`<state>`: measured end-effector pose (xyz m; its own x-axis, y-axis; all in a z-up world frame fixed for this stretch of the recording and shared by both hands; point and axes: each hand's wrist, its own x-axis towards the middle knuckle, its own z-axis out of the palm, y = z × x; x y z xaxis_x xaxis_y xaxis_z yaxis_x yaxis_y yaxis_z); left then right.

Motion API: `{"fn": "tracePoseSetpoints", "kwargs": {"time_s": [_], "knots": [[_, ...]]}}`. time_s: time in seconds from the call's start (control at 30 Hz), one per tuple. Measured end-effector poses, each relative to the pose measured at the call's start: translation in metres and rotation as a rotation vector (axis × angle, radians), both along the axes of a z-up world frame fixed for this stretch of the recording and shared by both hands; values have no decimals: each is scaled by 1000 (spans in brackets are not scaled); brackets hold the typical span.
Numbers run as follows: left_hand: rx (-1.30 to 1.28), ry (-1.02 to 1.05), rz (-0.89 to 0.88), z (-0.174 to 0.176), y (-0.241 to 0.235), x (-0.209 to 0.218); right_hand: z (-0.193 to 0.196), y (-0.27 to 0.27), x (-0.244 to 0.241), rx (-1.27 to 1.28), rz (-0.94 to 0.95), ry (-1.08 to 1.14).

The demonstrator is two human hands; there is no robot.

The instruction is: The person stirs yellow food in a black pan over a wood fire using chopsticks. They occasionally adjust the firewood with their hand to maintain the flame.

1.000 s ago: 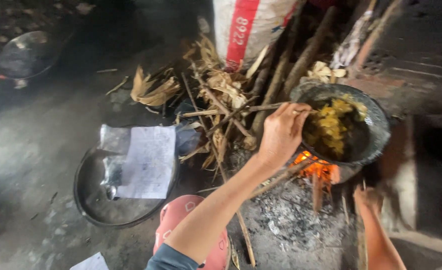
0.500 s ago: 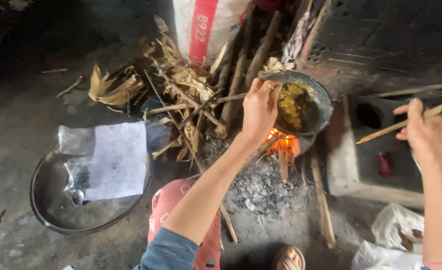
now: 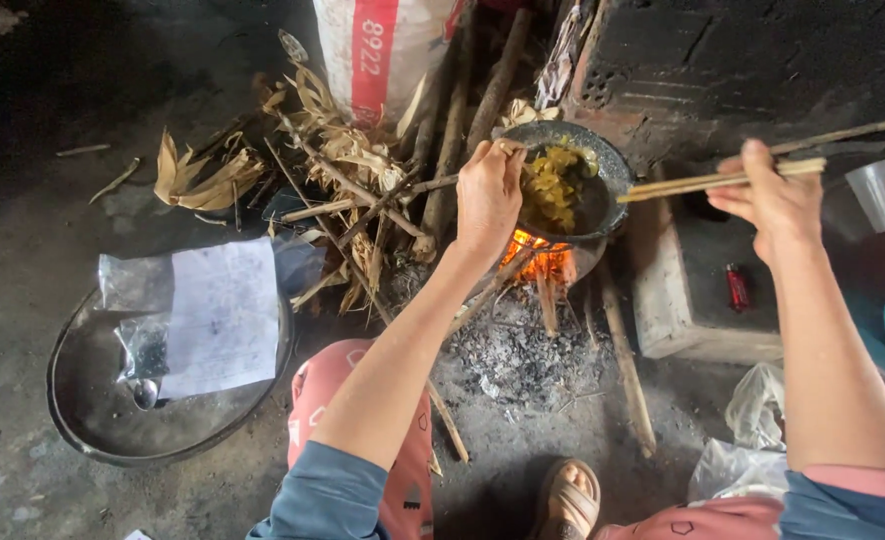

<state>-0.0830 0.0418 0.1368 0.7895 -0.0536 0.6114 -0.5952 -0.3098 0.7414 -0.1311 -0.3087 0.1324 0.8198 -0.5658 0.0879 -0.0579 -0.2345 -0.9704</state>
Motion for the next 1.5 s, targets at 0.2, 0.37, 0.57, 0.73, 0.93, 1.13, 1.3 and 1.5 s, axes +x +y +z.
{"fn": "tracePoseSetpoints", "kwargs": {"time_s": [0.2, 0.37, 0.57, 0.73, 0.93, 1.13, 1.3, 1.5], "knots": [[-3, -96, -2, -7, 4, 7, 15, 77, -3, -68, 156, 51], [-83, -138, 21, -24, 9, 27, -36, 107, 17, -34, 259, -134], [-51, -103, 25, -30, 13, 31, -54, 138, 23, 22, 364, -57], [-22, -88, 19, -31, 16, 34, -51, 94, 27, -33, 312, -100], [-19, -84, 19, -43, 12, 43, -20, 59, 18, -173, 202, -74], [122, -11, 5, -84, -20, 50, -55, 84, 25, -234, 47, -6], [-45, -23, 36, -116, -48, 72, -75, 109, 52, 178, -36, -147], [-25, -73, 170, -86, -20, 90, -56, 57, 58, 140, 22, 4]]}}
